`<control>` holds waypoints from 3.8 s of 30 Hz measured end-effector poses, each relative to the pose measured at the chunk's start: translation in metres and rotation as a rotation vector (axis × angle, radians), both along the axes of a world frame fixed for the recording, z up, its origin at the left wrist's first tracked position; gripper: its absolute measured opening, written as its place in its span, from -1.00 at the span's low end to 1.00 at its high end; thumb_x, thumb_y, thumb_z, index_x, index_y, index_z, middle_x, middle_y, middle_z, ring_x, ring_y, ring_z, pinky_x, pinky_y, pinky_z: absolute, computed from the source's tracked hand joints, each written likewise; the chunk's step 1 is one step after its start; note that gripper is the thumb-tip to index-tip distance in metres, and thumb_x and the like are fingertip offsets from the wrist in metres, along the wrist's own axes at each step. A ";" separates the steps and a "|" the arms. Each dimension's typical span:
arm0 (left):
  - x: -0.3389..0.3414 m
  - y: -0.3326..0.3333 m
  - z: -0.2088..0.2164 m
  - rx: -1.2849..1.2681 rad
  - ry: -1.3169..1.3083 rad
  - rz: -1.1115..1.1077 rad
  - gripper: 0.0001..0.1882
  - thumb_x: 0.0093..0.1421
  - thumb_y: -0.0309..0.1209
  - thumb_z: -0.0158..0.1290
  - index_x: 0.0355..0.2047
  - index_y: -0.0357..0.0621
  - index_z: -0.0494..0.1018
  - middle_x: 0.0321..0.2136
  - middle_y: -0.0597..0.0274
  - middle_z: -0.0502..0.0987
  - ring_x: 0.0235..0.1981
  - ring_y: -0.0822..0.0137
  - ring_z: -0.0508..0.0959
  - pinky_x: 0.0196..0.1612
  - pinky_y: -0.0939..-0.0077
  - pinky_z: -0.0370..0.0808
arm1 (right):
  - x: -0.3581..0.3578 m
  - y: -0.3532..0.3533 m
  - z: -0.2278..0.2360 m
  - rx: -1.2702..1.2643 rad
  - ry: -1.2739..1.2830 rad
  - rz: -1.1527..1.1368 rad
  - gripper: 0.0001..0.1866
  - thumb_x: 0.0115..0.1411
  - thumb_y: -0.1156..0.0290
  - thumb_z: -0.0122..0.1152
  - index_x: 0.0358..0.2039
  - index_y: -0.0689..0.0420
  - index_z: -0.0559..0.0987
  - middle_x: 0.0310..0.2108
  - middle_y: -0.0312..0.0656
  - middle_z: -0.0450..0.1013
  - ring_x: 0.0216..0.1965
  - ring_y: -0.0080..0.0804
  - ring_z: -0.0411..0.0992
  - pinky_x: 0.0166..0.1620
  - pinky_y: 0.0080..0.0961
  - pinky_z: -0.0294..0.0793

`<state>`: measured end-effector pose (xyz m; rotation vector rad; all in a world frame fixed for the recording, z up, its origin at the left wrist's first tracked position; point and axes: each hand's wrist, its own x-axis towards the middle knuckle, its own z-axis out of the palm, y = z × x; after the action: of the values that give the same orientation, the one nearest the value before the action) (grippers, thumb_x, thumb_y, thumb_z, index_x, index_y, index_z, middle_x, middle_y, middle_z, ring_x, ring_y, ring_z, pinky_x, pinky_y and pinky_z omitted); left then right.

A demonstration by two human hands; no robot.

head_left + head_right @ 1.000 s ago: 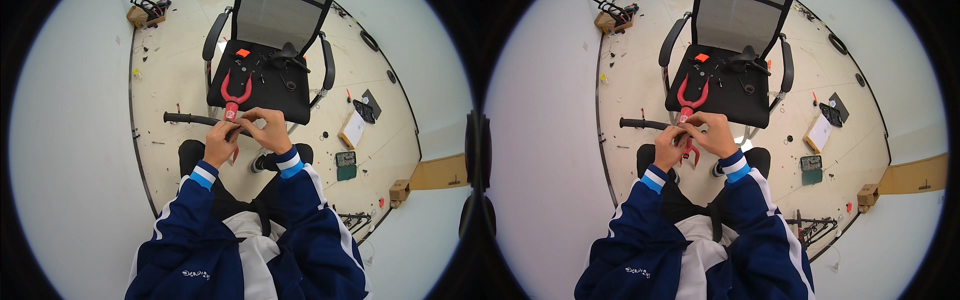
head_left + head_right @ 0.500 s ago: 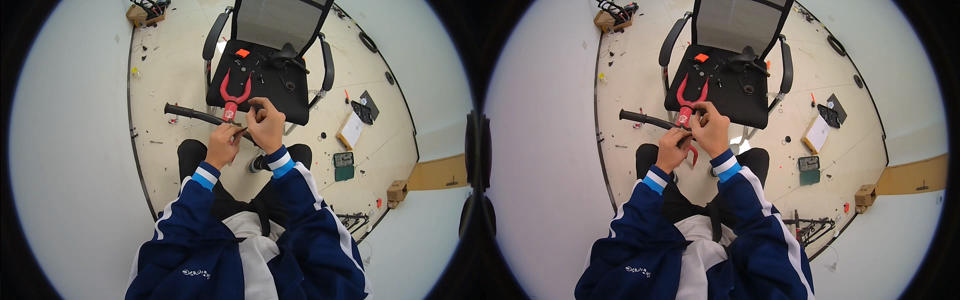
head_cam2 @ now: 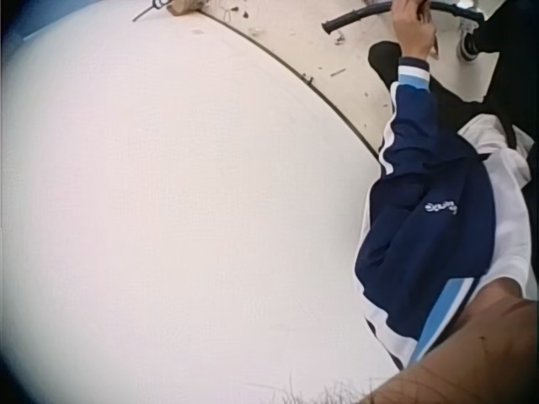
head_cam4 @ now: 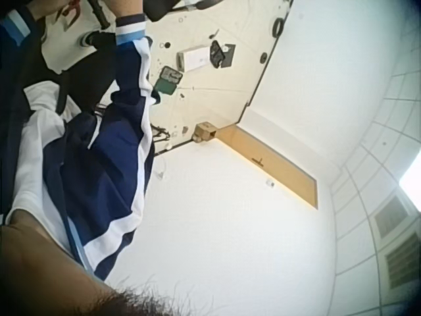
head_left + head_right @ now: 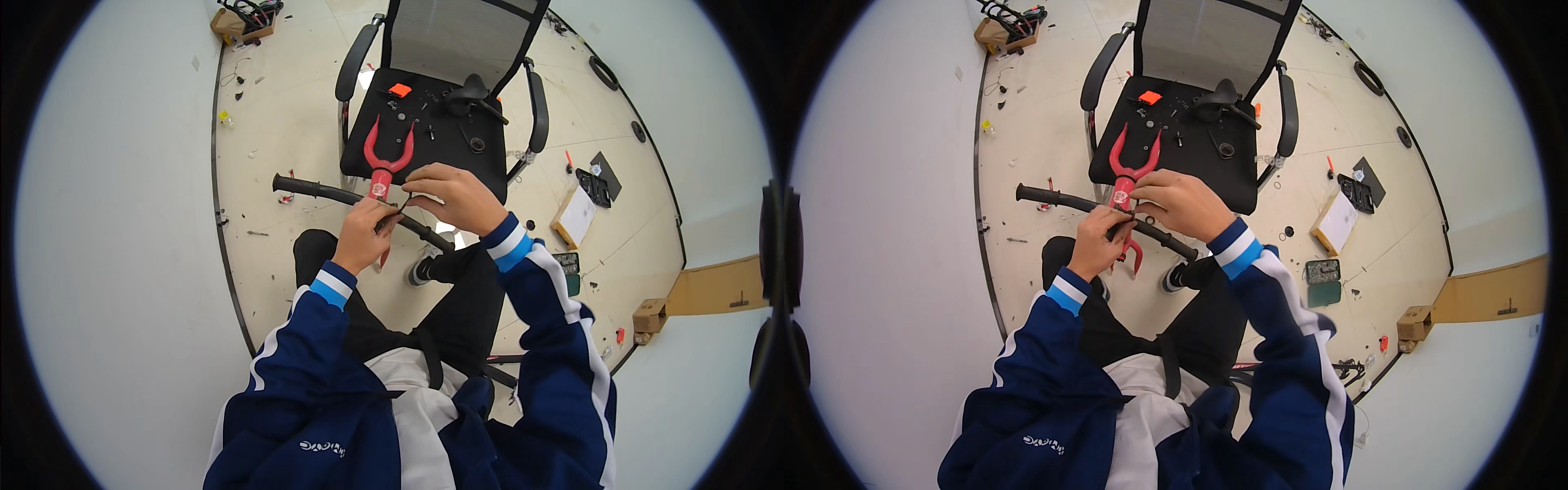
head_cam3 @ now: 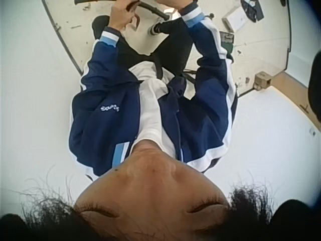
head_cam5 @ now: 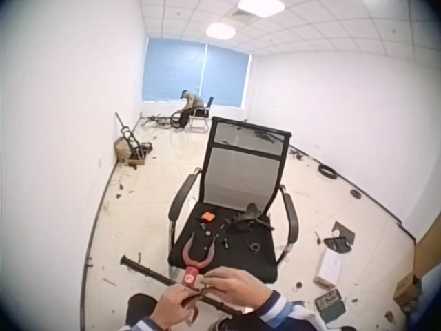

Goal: The person sits on the floor and assembles a bicycle handlebar using a red clamp and various small parts. They insert and tighten components, adjust the handlebar position, and secure the assembly.

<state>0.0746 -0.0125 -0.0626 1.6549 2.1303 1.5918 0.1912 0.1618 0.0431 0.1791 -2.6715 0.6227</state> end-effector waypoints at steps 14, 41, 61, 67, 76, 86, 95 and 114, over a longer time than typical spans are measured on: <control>-0.048 -0.027 0.004 -0.340 0.257 0.151 -0.45 -0.06 -0.03 0.39 -0.14 -0.08 0.58 -0.21 0.15 0.52 -0.04 0.10 0.47 0.20 0.15 0.17 | -0.012 0.014 0.011 0.202 -0.140 0.043 -0.84 0.15 0.41 0.35 -0.35 0.26 0.65 -0.36 -0.13 0.53 -0.38 -0.23 0.52 -0.30 -0.42 0.53; -0.060 -0.043 -0.024 -0.278 0.167 0.123 -0.44 0.02 -0.13 0.35 0.01 -0.03 0.52 -0.17 0.19 0.49 -0.01 0.12 0.45 0.17 0.15 0.17 | -0.032 -0.013 0.016 -0.412 -0.371 0.002 -0.75 0.26 0.39 0.31 -0.04 0.06 0.69 -0.13 -0.19 0.54 -0.19 -0.40 0.52 -0.10 -0.48 0.52; -0.045 -0.035 -0.015 -0.266 0.283 0.127 -0.52 0.04 -0.25 0.35 -0.01 0.01 0.52 -0.19 0.17 0.52 -0.07 0.06 0.47 0.16 0.06 0.27 | -0.039 -0.065 -0.022 -0.435 0.222 -0.599 -0.74 0.07 0.46 0.43 -0.59 0.27 0.50 -0.78 -0.19 0.39 -0.76 -0.52 0.35 -0.58 -0.62 0.31; -0.045 -0.038 -0.017 -0.335 0.100 0.124 -0.49 0.04 -0.20 0.36 0.00 -0.02 0.52 -0.14 0.14 0.52 -0.01 0.02 0.47 0.25 -0.03 0.22 | -0.026 -0.055 -0.016 -0.639 0.055 -0.302 -0.86 0.14 0.50 0.37 -0.30 0.29 0.66 -0.51 -0.16 0.60 -0.53 -0.55 0.56 -0.41 -0.64 0.51; -0.044 -0.032 -0.010 -0.254 0.157 0.132 -0.56 0.04 -0.26 0.35 -0.08 -0.09 0.54 -0.20 0.12 0.53 -0.07 -0.02 0.47 0.09 0.12 0.31 | -0.018 -0.040 -0.024 -1.105 -0.077 -0.193 -0.75 0.21 0.58 0.28 -0.09 0.36 0.59 -0.34 -0.13 0.63 -0.33 -0.50 0.59 -0.17 -0.56 0.60; -0.044 -0.031 -0.008 -0.272 0.145 0.141 -0.53 0.00 -0.25 0.37 -0.08 -0.09 0.53 -0.22 0.12 0.50 -0.07 -0.02 0.46 0.08 0.13 0.31 | -0.013 -0.044 -0.026 -0.677 -0.091 -0.248 -0.88 0.24 0.56 0.23 -0.20 0.26 0.60 -0.42 -0.08 0.58 -0.40 -0.38 0.59 -0.27 -0.43 0.53; -0.047 -0.026 -0.011 -0.272 0.094 0.094 -0.51 0.03 -0.17 0.35 -0.05 -0.06 0.53 -0.25 0.10 0.47 -0.11 -0.02 0.43 0.07 0.15 0.31 | -0.026 -0.016 -0.049 -0.304 -0.323 -0.046 -0.88 0.23 0.47 0.25 -0.24 0.22 0.60 -0.39 0.02 0.54 -0.35 0.01 0.52 -0.24 -0.23 0.49; -0.050 -0.030 -0.010 -0.339 0.047 0.146 -0.34 -0.13 0.04 0.42 -0.10 -0.09 0.55 -0.28 0.13 0.43 -0.14 0.06 0.39 0.08 0.18 0.27 | -0.082 0.039 -0.079 -0.242 -0.597 0.381 -0.81 0.36 0.28 0.09 -0.24 0.15 0.47 -0.61 0.10 0.42 -0.55 0.14 0.42 -0.45 -0.05 0.38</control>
<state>0.0242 -0.0428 -0.0724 1.4726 2.4273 1.1415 0.1087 0.2013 -0.0360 0.5108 -3.1089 1.2854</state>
